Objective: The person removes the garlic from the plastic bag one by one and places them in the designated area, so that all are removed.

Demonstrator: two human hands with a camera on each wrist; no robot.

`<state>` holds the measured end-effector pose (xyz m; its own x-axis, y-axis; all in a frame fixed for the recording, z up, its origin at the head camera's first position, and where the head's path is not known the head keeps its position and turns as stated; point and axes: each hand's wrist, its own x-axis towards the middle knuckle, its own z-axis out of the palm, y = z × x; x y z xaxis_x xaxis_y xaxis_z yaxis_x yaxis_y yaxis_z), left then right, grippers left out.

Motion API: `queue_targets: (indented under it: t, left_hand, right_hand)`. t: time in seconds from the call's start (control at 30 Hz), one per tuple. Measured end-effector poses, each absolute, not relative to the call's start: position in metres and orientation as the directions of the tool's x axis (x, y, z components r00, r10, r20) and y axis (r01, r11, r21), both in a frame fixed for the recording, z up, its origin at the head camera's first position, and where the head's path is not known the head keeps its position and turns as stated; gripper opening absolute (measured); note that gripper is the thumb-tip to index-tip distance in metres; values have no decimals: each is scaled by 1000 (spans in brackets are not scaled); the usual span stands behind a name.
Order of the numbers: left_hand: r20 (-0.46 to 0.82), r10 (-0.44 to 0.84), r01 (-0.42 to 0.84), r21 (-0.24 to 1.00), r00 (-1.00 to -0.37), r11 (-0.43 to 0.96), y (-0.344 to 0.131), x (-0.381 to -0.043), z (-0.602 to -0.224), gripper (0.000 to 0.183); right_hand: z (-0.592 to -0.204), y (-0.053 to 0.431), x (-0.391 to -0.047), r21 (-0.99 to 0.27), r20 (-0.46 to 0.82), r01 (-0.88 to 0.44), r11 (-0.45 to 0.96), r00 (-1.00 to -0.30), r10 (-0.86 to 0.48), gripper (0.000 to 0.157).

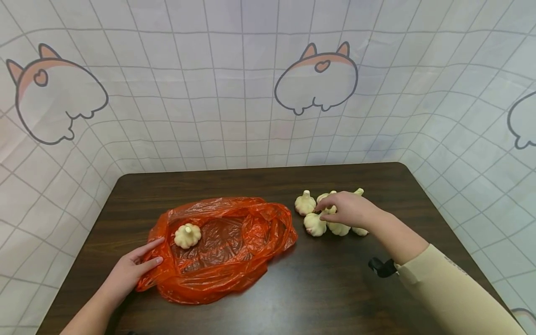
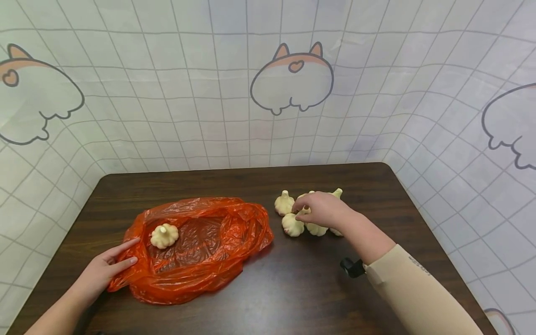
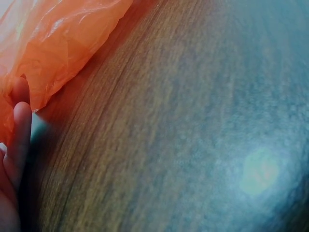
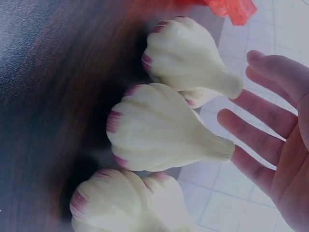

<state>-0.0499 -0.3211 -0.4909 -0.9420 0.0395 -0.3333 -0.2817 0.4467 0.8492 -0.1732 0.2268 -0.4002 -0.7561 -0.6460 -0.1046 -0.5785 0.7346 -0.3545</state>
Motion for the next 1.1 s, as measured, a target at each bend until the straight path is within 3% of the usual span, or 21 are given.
queue_targets:
  t: [0.5,1.1]
  left_hand:
    - [-334,47,-282,855,-941,435,-321,-51,-492,71]
    - [-320,50,-267,859,-946,437,-322,-51,-493,70]
  right_hand:
    - [-389,216,-174,-381,-63,-575,724,-765,-641,25]
    - [-379,149,-185,-465,-63,-577,672,-735,-675,26]
